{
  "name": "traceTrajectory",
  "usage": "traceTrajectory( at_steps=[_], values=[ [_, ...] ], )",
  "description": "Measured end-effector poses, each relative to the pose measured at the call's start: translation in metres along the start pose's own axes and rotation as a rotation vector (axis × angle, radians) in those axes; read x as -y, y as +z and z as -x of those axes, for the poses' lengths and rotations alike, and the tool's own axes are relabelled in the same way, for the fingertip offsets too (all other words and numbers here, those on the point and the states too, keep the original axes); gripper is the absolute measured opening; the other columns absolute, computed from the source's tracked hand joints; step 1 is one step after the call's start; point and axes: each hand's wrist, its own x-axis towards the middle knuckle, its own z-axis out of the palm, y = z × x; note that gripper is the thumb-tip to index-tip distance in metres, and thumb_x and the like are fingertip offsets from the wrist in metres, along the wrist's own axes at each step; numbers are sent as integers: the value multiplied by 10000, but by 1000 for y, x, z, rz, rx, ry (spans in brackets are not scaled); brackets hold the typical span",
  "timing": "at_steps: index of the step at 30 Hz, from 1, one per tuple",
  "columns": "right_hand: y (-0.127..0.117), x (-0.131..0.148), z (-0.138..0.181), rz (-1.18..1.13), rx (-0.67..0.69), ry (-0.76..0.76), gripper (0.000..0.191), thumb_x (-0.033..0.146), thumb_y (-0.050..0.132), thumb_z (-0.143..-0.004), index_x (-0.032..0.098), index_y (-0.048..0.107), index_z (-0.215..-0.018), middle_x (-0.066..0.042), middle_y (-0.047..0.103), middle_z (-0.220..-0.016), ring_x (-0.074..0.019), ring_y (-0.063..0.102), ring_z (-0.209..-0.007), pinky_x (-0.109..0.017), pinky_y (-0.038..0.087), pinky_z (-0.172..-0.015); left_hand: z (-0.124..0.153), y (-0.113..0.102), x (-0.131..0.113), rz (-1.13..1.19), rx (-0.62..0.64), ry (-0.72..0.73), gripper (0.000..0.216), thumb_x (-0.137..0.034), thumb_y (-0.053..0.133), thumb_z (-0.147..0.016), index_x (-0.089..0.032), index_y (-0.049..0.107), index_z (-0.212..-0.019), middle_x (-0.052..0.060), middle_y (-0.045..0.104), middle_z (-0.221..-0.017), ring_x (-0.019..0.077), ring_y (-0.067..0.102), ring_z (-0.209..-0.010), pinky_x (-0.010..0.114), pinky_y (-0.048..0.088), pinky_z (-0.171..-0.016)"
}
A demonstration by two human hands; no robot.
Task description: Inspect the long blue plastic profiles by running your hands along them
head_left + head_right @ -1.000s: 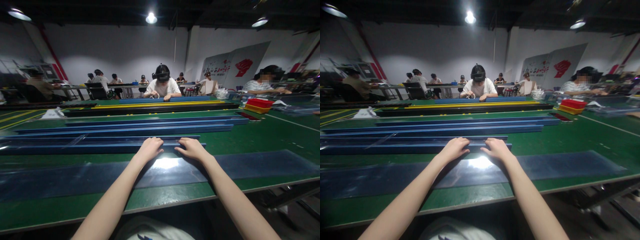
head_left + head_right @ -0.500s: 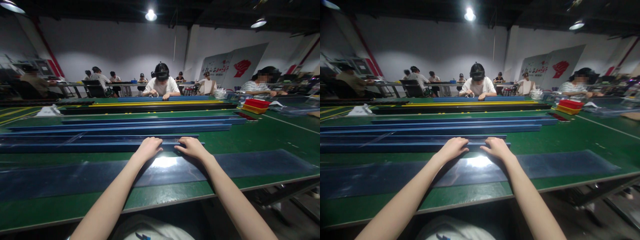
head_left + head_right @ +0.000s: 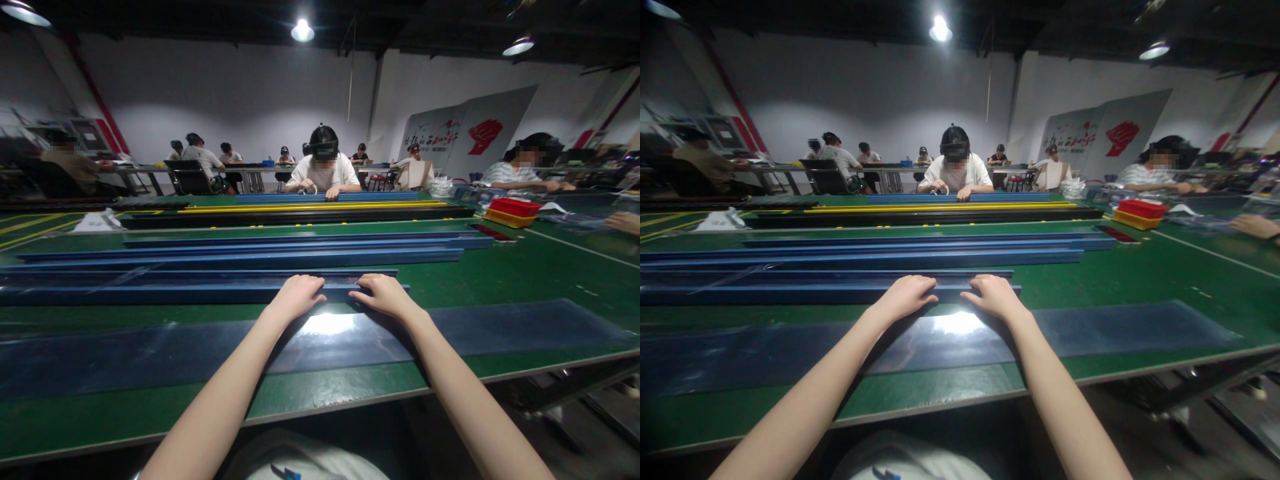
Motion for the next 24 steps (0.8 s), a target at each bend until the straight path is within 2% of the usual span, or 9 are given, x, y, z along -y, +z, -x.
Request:
traceTrajectory(
  at_steps=[6, 12, 24],
  values=[
    [1, -1, 0, -12, 9, 15, 348, 464, 425, -841, 204, 656, -863, -58, 669, -917, -190, 595, -872, -235, 362, -655, -1, 3, 3, 28, -8, 14, 134, -326, 526, -804, -196, 553, -819, 57, 653, -914, 209, 600, -877, 279, 429, -716],
    [2, -1, 0, -5, -14, -4, 354, 467, 413, -847, 204, 649, -824, -53, 667, -883, -184, 597, -840, -231, 349, -625, -2, 5, 10, 189, -42, -38, 205, -355, 579, -756, -210, 524, -890, 20, 642, -895, 186, 590, -844, 251, 412, -687],
    [1, 0, 0, 12, -9, -6, 355, 466, 409, -849, 199, 635, -794, -52, 663, -860, -178, 594, -810, -233, 335, -608, -5, 11, 15, 274, -78, -99, 243, -408, 613, -700, -200, 509, -772, 2, 606, -739, 178, 566, -726, 242, 366, -588]
  ],
)
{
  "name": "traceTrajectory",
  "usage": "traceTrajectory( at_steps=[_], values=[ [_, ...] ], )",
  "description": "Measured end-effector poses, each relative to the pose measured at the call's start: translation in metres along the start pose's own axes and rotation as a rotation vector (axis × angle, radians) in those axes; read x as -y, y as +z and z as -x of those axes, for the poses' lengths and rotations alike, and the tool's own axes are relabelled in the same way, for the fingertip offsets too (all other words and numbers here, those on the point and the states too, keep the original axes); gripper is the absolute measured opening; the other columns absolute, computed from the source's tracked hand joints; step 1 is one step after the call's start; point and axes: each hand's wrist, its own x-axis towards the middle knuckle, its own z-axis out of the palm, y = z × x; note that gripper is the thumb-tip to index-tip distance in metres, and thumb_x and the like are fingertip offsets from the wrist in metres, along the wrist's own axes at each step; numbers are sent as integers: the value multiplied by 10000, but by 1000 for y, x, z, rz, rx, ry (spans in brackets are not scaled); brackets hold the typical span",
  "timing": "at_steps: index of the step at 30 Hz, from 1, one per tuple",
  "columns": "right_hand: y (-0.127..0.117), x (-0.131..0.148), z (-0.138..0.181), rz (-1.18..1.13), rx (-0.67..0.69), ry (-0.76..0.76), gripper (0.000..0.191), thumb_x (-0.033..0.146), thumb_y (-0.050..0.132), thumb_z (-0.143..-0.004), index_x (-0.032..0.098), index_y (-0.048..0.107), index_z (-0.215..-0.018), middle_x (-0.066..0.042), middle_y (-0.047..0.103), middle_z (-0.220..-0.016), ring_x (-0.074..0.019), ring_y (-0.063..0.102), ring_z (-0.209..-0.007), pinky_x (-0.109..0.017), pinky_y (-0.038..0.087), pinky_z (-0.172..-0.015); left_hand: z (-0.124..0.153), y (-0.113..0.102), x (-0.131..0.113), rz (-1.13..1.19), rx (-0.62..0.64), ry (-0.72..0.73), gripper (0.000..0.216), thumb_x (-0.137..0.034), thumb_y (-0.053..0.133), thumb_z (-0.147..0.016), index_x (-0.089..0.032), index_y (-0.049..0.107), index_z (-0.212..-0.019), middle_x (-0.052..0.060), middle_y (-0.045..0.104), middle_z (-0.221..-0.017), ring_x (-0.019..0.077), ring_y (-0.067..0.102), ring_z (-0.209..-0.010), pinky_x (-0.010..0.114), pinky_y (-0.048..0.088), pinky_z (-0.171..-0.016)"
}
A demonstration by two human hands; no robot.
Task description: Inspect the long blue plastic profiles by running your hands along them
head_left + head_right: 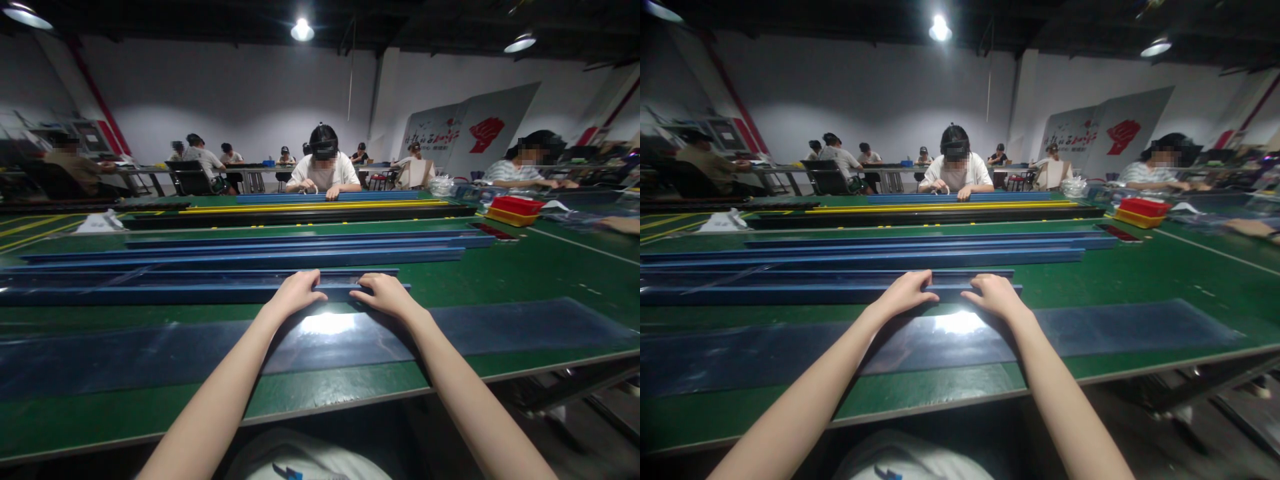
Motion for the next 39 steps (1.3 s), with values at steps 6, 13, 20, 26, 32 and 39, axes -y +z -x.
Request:
traceTrajectory(
  at_steps=[6, 13, 20, 26, 32, 39],
  values=[
    [0, 0, 0, 1, 15, 8, 362, 464, 402, -853, 192, 635, -803, -56, 661, -864, -177, 591, -826, -232, 346, -624, 0, 0, -2, -46, 11, -1, 246, -414, 606, -715, -204, 506, -795, 8, 619, -766, 186, 581, -746, 239, 366, -585],
    [5, 1, 1, -28, -59, -38, 326, 418, 450, -835, 185, 629, -977, -73, 634, -1022, -193, 545, -980, -251, 387, -739, 3, -2, -5, -118, 33, 51, 214, -391, 566, -762, -216, 476, -846, 11, 632, -832, 192, 596, -787, 243, 387, -614],
    [8, 3, 0, -66, -78, -82, 321, 387, 469, -830, 170, 619, -1013, -87, 635, -1017, -191, 553, -961, -265, 392, -786, 4, -2, -5, -93, 41, 63, 222, -374, 561, -775, -215, 501, -918, 25, 648, -963, 200, 599, -893, 259, 427, -695],
    [7, 8, -3, -30, -85, -112, 307, 386, 464, -841, 163, 622, -979, -92, 637, -999, -189, 547, -953, -265, 381, -786, 4, -1, -4, -27, 21, 78, 285, -337, 584, -765, -212, 518, -1013, 25, 630, -1079, 186, 585, -967, 267, 442, -769],
    [7, 14, -5, -5, -55, -107, 310, 379, 428, -866, 159, 616, -975, -92, 642, -981, -181, 552, -937, -260, 372, -778, 4, -2, -6, -17, 27, 70, 266, -336, 577, -769, -213, 516, -996, 17, 627, -1095, 189, 582, -981, 271, 445, -778],
    [6, 15, -5, 31, -13, -51, 299, 400, 410, -871, 178, 604, -921, -81, 642, -913, -177, 571, -857, -250, 365, -695, 3, -1, -5, -103, 37, 64, 233, -378, 550, -779, -212, 490, -931, 35, 648, -969, 210, 607, -882, 274, 443, -702]
  ],
)
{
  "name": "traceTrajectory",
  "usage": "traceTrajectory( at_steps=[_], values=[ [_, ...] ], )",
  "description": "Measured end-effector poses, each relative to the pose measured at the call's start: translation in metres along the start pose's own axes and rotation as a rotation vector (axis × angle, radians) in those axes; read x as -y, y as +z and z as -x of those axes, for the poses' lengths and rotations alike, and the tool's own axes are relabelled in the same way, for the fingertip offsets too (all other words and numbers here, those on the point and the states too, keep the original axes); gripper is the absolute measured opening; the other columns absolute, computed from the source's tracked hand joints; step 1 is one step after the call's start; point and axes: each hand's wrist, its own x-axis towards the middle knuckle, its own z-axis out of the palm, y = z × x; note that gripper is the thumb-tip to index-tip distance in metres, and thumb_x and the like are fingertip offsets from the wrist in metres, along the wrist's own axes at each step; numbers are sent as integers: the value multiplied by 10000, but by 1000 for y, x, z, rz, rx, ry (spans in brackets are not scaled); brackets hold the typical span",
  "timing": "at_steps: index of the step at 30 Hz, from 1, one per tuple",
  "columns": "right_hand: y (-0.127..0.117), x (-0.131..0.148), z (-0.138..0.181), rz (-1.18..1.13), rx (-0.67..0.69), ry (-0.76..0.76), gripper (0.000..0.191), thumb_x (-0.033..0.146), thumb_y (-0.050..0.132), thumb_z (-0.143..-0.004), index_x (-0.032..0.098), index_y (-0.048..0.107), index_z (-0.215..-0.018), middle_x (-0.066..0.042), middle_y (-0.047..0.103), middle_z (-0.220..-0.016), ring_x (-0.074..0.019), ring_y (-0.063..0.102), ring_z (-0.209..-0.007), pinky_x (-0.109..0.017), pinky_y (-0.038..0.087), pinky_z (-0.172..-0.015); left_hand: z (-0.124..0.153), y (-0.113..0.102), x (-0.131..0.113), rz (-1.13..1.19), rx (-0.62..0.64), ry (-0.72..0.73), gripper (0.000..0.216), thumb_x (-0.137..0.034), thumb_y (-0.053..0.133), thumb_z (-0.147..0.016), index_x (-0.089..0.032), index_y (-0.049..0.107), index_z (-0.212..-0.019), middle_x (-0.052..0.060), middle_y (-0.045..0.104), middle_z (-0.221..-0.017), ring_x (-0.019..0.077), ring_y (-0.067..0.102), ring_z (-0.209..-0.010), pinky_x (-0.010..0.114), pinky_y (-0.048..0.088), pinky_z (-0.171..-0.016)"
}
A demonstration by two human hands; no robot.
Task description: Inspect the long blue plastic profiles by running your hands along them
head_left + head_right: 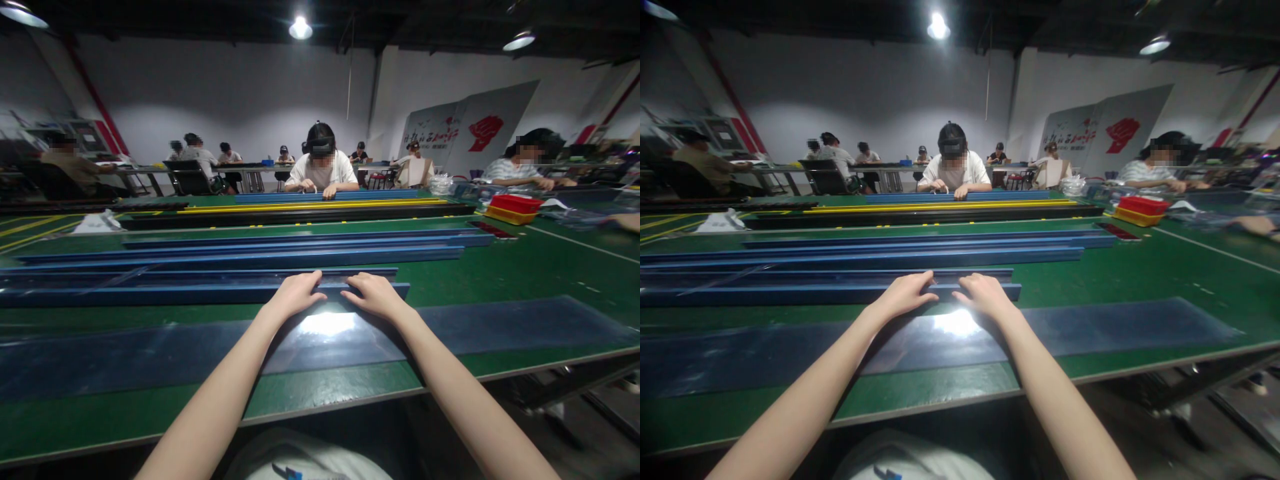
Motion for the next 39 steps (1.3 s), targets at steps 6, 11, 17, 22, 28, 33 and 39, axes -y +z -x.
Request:
traceTrajectory(
  at_steps=[6, 11, 17, 22, 28, 33, 39],
  values=[
    [2, 0, -1, -21, -36, -13, 274, 406, 439, -865, 174, 562, -943, -76, 623, -927, -170, 554, -867, -240, 350, -678, 0, -1, -2, -30, 13, -11, 224, -384, 540, -783, -210, 468, -904, 40, 642, -916, 209, 607, -846, 264, 433, -675],
    [4, -1, -3, -16, -87, -76, 191, 331, 457, -866, 170, 553, -833, -62, 603, -866, -155, 536, -824, -231, 321, -635, 1, -3, -5, -70, 20, -25, 220, -385, 534, -786, -210, 472, -905, 42, 641, -915, 203, 605, -850, 258, 430, -685],
    [2, -3, -2, -21, -103, -113, 198, 304, 450, -861, 168, 564, -775, -58, 604, -801, -151, 530, -768, -240, 291, -618, 3, -5, -8, -133, -4, 19, 204, -377, 531, -792, -205, 486, -891, 50, 655, -879, 216, 611, -828, 266, 424, -663],
    [-4, -7, 2, -12, -85, -65, 188, 322, 490, -823, 174, 591, -763, -56, 620, -790, -154, 544, -733, -242, 282, -597, 4, -9, -10, -123, -22, 49, 180, -372, 551, -790, -207, 523, -858, 33, 656, -881, 197, 607, -829, 254, 415, -671],
    [-9, -24, 10, 6, -65, 64, 200, 343, 513, -788, 189, 620, -718, -50, 648, -760, -162, 568, -713, -239, 285, -577, 4, -11, -5, -116, -57, 64, 171, -364, 540, -806, -217, 560, -891, 14, 655, -911, 176, 600, -842, 241, 407, -680],
    [-11, -36, 16, 0, -67, 168, 194, 353, 523, -764, 195, 630, -730, -44, 660, -766, -177, 585, -735, -241, 310, -589, 3, -8, -4, -141, -59, 63, 182, -360, 544, -804, -210, 573, -903, 25, 657, -928, 190, 604, -868, 251, 414, -685],
    [-12, -33, 18, -21, -63, 127, 163, 310, 507, -766, 190, 617, -766, -52, 651, -809, -182, 575, -783, -244, 330, -633, 1, -6, -6, -190, -37, 61, 166, -357, 534, -807, -198, 577, -805, 45, 658, -868, 200, 612, -823, 261, 419, -665]
  ],
)
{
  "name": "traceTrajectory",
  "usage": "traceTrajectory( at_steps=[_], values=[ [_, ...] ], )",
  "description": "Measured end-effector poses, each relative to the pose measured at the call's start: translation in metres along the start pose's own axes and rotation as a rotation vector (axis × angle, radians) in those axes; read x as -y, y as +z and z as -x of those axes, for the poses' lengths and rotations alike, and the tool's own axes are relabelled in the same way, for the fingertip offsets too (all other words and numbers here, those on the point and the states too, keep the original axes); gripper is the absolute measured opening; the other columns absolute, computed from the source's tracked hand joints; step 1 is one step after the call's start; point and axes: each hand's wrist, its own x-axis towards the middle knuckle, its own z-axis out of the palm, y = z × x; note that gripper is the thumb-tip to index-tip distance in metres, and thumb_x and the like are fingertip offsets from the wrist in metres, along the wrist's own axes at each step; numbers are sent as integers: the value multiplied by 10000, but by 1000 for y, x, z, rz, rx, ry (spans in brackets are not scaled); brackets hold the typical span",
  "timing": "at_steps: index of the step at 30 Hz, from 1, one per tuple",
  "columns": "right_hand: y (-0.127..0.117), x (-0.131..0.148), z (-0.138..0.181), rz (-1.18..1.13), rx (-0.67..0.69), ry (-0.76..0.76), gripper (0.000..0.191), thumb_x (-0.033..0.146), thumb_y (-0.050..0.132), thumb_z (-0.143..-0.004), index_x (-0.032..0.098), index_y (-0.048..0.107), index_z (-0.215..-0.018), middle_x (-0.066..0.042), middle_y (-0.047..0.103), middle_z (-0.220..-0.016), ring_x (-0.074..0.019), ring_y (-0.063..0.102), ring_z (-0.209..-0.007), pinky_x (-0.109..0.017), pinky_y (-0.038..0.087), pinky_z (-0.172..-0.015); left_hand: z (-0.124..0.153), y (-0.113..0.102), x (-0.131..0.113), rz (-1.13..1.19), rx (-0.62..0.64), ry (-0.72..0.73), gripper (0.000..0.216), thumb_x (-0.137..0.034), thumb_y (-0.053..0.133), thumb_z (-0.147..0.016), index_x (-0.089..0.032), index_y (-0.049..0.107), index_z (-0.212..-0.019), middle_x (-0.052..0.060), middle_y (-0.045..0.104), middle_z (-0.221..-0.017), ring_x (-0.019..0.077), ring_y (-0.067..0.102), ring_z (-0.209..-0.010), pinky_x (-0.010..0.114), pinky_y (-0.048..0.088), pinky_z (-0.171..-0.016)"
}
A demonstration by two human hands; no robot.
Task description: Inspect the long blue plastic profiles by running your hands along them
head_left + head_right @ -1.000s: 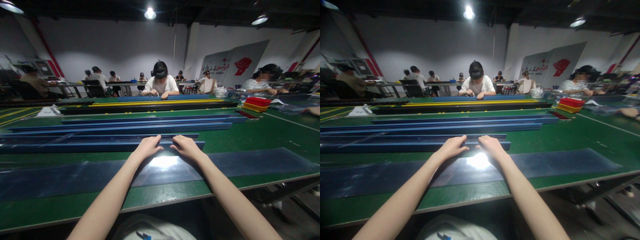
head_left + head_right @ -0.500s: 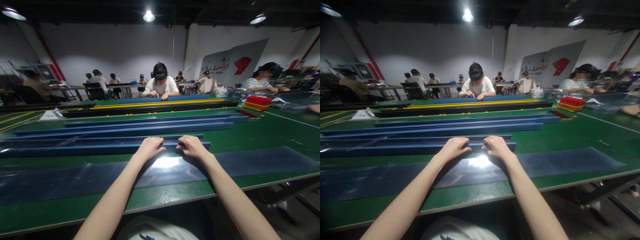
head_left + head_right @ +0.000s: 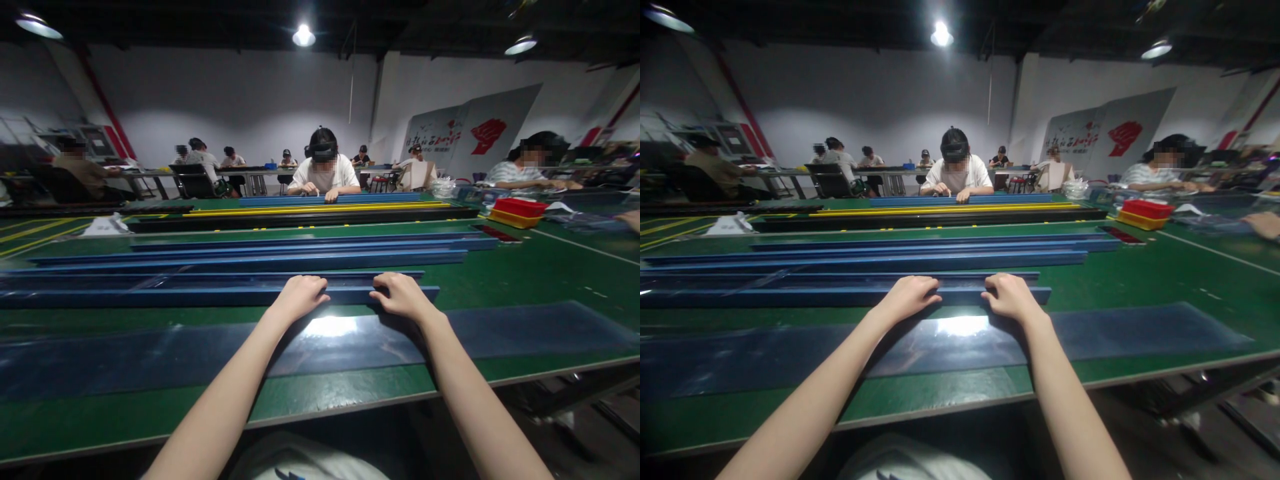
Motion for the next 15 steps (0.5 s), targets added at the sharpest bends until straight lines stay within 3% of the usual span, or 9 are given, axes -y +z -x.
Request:
traceTrajectory(
  at_steps=[8, 15],
  values=[
    [12, 26, -10, -55, -31, -151, 263, 404, 443, -849, 185, 587, -875, -54, 613, -875, -160, 546, -820, -237, 330, -650, 0, 0, -2, 25, 12, -17, 151, -341, 524, -812, -197, 559, -786, 53, 655, -860, 212, 610, -828, 277, 425, -678],
    [15, 29, -15, -1, -63, -233, 229, 329, 434, -867, 169, 566, -771, -51, 599, -801, -145, 534, -746, -240, 291, -605, 0, 1, -1, 4, -8, -3, 175, -359, 539, -807, -194, 546, -865, 61, 657, -881, 219, 611, -824, 287, 427, -678]
  ],
)
